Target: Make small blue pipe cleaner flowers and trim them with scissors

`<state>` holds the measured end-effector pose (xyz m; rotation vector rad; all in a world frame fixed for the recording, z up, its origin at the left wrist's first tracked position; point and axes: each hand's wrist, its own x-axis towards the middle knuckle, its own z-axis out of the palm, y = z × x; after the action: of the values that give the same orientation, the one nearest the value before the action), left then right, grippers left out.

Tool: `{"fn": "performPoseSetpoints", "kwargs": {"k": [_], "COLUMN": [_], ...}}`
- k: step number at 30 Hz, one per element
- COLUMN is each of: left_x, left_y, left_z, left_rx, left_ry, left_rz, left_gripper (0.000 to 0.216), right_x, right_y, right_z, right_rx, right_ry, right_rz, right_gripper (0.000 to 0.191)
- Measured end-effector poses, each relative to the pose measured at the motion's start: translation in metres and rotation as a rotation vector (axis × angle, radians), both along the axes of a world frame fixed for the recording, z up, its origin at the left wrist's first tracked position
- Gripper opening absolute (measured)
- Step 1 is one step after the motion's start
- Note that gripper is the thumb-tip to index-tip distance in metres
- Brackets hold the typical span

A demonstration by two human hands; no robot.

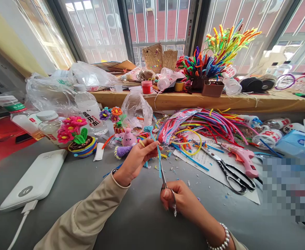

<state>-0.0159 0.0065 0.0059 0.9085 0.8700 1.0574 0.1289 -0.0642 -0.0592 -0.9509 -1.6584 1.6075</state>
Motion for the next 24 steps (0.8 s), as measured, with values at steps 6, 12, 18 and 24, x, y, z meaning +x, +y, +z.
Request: {"fn": "performPoseSetpoints", "kwargs": {"k": [6, 12, 18, 24], "left_x": [0.0, 0.0, 0.0, 0.0], "left_y": [0.001, -0.001, -0.002, -0.001], "left_z": [-0.001, 0.004, 0.002, 0.0], "left_rx": [-0.001, -0.009, -0.001, 0.019], "left_ry": [-0.037, 0.004, 0.064, 0.121], "left_rz": [0.022, -0.016, -0.127, -0.25], "left_gripper": [0.025, 0.021, 0.022, 0.025], "right_x": [0.0, 0.0, 0.001, 0.001], "right_y": [0.0, -0.003, -0.006, -0.007], "right_z": [-0.001, 0.007, 0.014, 0.016], "right_rx": [0.0, -0.077, -0.057, 0.005], "right_ry": [-0.026, 0.057, -0.039, -0.096], "right_rz": [-0.034, 0.072, 0.125, 0.113], "right_gripper": [0.061, 0.071, 0.071, 0.072]}}
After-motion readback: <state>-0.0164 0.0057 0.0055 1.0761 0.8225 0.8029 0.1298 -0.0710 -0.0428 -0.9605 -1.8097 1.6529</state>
